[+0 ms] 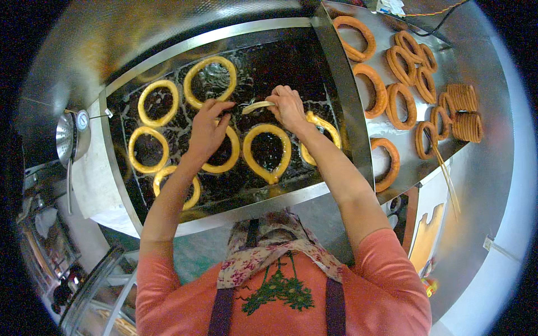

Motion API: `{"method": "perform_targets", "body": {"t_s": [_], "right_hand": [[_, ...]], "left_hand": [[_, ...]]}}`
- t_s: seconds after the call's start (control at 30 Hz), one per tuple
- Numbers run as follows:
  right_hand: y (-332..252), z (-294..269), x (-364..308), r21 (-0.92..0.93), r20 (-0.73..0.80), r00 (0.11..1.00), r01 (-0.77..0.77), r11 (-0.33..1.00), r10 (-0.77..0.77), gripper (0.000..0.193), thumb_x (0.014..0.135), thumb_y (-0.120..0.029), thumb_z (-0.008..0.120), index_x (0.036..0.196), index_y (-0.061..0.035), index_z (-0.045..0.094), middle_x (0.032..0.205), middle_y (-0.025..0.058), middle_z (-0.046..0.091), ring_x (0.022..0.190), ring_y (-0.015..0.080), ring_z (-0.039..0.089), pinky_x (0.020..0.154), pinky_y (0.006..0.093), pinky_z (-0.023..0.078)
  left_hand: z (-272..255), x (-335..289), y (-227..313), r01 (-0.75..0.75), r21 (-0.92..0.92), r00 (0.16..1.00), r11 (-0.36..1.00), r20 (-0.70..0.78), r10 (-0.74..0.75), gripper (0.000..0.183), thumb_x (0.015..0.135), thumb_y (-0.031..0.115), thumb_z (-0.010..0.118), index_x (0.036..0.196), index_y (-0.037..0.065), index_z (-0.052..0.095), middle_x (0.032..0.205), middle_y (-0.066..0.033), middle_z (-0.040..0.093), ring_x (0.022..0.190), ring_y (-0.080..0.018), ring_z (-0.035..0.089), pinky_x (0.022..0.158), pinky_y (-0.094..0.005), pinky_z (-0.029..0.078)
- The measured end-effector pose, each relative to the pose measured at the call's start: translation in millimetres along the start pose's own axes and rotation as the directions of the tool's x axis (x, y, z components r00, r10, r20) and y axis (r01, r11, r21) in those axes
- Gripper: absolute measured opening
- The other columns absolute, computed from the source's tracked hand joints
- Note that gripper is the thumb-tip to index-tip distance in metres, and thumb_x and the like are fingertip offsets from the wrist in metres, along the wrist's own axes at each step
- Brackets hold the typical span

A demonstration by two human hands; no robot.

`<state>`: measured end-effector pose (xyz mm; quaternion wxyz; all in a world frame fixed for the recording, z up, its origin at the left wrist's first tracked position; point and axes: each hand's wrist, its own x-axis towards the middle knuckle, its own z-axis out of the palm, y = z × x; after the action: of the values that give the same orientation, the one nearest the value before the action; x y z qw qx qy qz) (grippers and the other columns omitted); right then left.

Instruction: The person fries ring-shaped dough in a vat of oil using long wooden chopsticks, then transfers the cooked donuts to a metal tray and places new dough rings into the oil by hand.

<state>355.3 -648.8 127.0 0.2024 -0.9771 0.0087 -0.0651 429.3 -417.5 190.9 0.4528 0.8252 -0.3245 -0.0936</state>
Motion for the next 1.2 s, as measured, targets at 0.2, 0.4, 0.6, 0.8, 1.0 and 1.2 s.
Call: {"method": "perform_targets", "body": {"t_s": [0.2, 0.4, 0.6, 0.8, 1.0, 1.2], "right_hand": [[1.6, 0.3, 11.4, 0.063, -0.257, 0.964, -0.059, 0.996, 0.073, 0.017, 0.070, -0.002, 0.069, 0.086, -0.0052, 0.067, 0.087, 0.0080, 0.056, 0.084, 0.0266, 0.052, 0.071, 0.0375, 0.042], [-106.9, -129.2, -73.7, 0.224, -0.662, 0.729, -0.029, 0.974, 0.174, 0.013, 0.070, -0.002, 0.072, 0.081, -0.0041, 0.066, 0.086, 0.0092, 0.061, 0.082, 0.0239, 0.058, 0.074, 0.0319, 0.047], [-185.0, -161.8, -303.0, 0.226, -0.583, 0.738, -0.255, 0.940, 0.341, 0.005, 0.080, -0.005, 0.064, 0.084, -0.0034, 0.065, 0.085, 0.0118, 0.061, 0.077, 0.0248, 0.058, 0.068, 0.0330, 0.048], [-260.8, -126.7, -516.5, 0.467, -0.565, 0.430, -0.537, 0.702, 0.704, 0.021, 0.075, -0.001, 0.063, 0.095, -0.0062, 0.066, 0.087, 0.0090, 0.061, 0.079, 0.0238, 0.059, 0.067, 0.0330, 0.050], [-332.0, -82.4, -649.3, 0.658, -0.608, -0.117, -0.627, 0.416, 0.785, 0.020, 0.080, -0.005, 0.062, 0.099, -0.0063, 0.064, 0.084, 0.0103, 0.059, 0.072, 0.0273, 0.061, 0.060, 0.0354, 0.049], [-373.9, -47.1, -725.9, 0.812, -0.543, -0.543, -0.536, 0.233, 0.641, 0.016, 0.081, -0.009, 0.061, 0.096, -0.0052, 0.066, 0.082, 0.0118, 0.063, 0.071, 0.0290, 0.062, 0.062, 0.0357, 0.049]], "left_hand": [[-39.9, -79.8, 58.5, 0.055, -0.118, 0.993, 0.991, -0.099, -0.067, 0.022, 0.079, -0.001, 0.061, 0.100, 0.002, 0.063, 0.094, -0.0127, 0.060, 0.081, -0.0212, 0.061, 0.071, -0.0296, 0.049], [4.8, -166.1, 117.4, 0.038, -0.306, 0.991, 0.951, 0.137, 0.005, 0.025, 0.074, -0.001, 0.065, 0.098, 0.005, 0.064, 0.097, -0.0114, 0.059, 0.080, -0.0233, 0.061, 0.069, -0.0312, 0.049], [101.9, -236.0, 170.0, 0.023, -0.333, 0.558, 0.942, 0.787, 0.265, 0.027, 0.075, 0.010, 0.061, 0.102, 0.008, 0.060, 0.098, -0.0166, 0.058, 0.089, -0.0310, 0.059, 0.074, -0.0378, 0.049], [213.8, -334.4, 197.3, -0.317, -0.402, 0.111, 0.859, 0.883, 0.455, 0.037, 0.076, 0.016, 0.060, 0.113, 0.009, 0.058, 0.114, -0.0191, 0.057, 0.106, -0.0376, 0.054, 0.092, -0.0439, 0.043], [281.2, -422.9, 277.9, -0.552, -0.452, -0.289, 0.700, 0.892, 0.348, 0.037, 0.077, 0.010, 0.061, 0.112, 0.002, 0.058, 0.105, -0.0183, 0.058, 0.096, -0.0324, 0.059, 0.081, -0.0379, 0.047], [348.0, -525.9, 350.0, -0.427, -0.708, -0.653, 0.563, 0.672, 0.349, 0.039, 0.075, 0.006, 0.063, 0.113, 0.001, 0.057, 0.102, -0.0166, 0.058, 0.078, -0.0252, 0.062, 0.072, -0.0338, 0.049]]}}
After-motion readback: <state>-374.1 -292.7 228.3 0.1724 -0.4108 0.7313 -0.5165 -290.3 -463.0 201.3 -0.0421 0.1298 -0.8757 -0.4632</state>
